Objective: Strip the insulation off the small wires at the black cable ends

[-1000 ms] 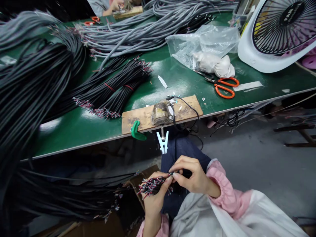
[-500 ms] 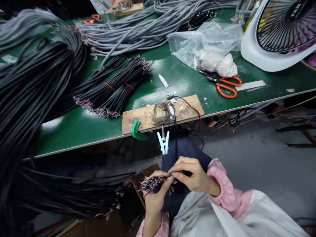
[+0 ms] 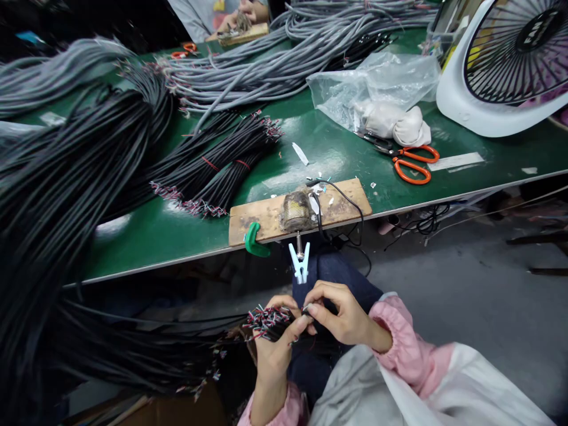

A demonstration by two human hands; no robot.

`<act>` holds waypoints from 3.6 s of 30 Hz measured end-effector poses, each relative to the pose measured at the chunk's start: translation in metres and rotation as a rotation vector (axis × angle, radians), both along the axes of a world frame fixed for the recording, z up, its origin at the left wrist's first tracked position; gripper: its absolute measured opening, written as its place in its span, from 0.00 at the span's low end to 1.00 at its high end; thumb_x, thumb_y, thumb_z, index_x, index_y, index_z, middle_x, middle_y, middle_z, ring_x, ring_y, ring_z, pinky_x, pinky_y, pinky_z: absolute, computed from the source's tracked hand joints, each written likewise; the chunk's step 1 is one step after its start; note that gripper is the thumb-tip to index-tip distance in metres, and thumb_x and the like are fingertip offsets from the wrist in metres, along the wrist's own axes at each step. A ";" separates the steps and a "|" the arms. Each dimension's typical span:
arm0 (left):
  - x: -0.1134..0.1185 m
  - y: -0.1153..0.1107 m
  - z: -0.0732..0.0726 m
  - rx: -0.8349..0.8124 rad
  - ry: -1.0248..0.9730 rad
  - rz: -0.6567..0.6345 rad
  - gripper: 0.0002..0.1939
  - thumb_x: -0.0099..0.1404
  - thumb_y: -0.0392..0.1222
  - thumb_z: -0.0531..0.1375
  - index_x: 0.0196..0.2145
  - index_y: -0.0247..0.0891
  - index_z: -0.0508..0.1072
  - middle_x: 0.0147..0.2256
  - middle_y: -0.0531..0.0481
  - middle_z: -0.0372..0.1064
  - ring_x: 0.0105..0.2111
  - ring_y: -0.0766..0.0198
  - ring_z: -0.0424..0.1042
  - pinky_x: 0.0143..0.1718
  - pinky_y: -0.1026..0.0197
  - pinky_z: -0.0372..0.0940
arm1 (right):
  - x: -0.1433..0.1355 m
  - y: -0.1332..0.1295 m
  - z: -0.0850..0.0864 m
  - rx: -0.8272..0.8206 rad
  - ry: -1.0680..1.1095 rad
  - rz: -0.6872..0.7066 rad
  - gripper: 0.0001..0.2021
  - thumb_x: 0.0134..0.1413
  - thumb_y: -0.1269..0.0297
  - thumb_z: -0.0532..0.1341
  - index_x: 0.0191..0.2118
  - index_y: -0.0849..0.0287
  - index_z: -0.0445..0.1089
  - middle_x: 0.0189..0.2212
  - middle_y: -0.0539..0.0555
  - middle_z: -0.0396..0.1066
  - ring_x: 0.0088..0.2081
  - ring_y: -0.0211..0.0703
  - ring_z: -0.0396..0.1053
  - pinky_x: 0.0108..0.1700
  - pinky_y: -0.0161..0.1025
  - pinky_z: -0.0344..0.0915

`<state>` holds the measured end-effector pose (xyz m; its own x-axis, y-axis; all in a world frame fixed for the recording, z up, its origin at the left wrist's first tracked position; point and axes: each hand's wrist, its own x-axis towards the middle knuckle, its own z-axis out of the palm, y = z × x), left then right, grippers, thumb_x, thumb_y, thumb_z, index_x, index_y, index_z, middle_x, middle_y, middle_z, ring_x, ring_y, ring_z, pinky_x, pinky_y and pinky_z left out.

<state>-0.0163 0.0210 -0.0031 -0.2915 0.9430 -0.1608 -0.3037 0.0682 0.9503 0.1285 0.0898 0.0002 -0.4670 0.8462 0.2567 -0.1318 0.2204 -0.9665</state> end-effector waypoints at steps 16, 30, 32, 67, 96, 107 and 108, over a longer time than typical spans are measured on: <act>-0.003 0.004 0.004 0.015 -0.079 0.000 0.10 0.60 0.39 0.70 0.33 0.41 0.71 0.22 0.57 0.73 0.20 0.64 0.75 0.25 0.64 0.71 | -0.010 0.006 -0.004 -0.071 0.091 0.011 0.14 0.65 0.57 0.63 0.38 0.63 0.79 0.27 0.54 0.72 0.27 0.39 0.68 0.30 0.35 0.67; -0.002 -0.001 0.002 -0.059 0.330 0.020 0.11 0.59 0.42 0.71 0.40 0.40 0.83 0.28 0.51 0.77 0.23 0.61 0.76 0.27 0.61 0.72 | -0.010 0.008 -0.012 -0.193 0.106 0.101 0.16 0.65 0.55 0.62 0.35 0.64 0.77 0.28 0.53 0.71 0.26 0.38 0.68 0.26 0.33 0.66; -0.004 -0.001 0.005 -0.043 0.393 -0.013 0.10 0.58 0.41 0.72 0.39 0.40 0.84 0.28 0.50 0.78 0.23 0.60 0.76 0.27 0.61 0.72 | -0.009 0.008 -0.014 -0.211 0.105 0.139 0.16 0.65 0.54 0.62 0.35 0.64 0.77 0.28 0.53 0.71 0.26 0.37 0.68 0.27 0.33 0.67; -0.002 -0.002 0.004 0.081 0.160 -0.155 0.08 0.61 0.29 0.68 0.32 0.43 0.80 0.25 0.57 0.76 0.21 0.66 0.77 0.29 0.65 0.70 | 0.006 0.015 -0.009 -0.024 0.078 0.156 0.11 0.65 0.62 0.61 0.35 0.62 0.75 0.28 0.54 0.71 0.28 0.39 0.67 0.31 0.34 0.66; -0.002 -0.010 -0.011 0.014 0.055 -0.049 0.10 0.61 0.30 0.70 0.37 0.41 0.76 0.28 0.57 0.76 0.22 0.66 0.78 0.26 0.66 0.74 | 0.008 0.014 -0.007 0.043 0.032 0.145 0.12 0.68 0.61 0.59 0.37 0.63 0.75 0.30 0.56 0.74 0.30 0.40 0.70 0.33 0.35 0.68; 0.009 -0.007 0.014 0.014 -0.114 0.039 0.12 0.59 0.35 0.71 0.33 0.41 0.70 0.26 0.60 0.72 0.20 0.69 0.75 0.25 0.67 0.70 | 0.015 0.018 -0.011 0.097 -0.056 0.042 0.13 0.70 0.62 0.57 0.38 0.63 0.74 0.31 0.57 0.73 0.31 0.41 0.69 0.34 0.37 0.68; 0.010 -0.006 0.016 0.008 -0.113 0.039 0.12 0.59 0.36 0.71 0.33 0.41 0.70 0.26 0.59 0.72 0.20 0.68 0.74 0.25 0.67 0.70 | 0.014 0.018 -0.011 0.058 -0.019 0.051 0.13 0.70 0.60 0.58 0.39 0.63 0.75 0.31 0.57 0.74 0.30 0.41 0.69 0.33 0.36 0.68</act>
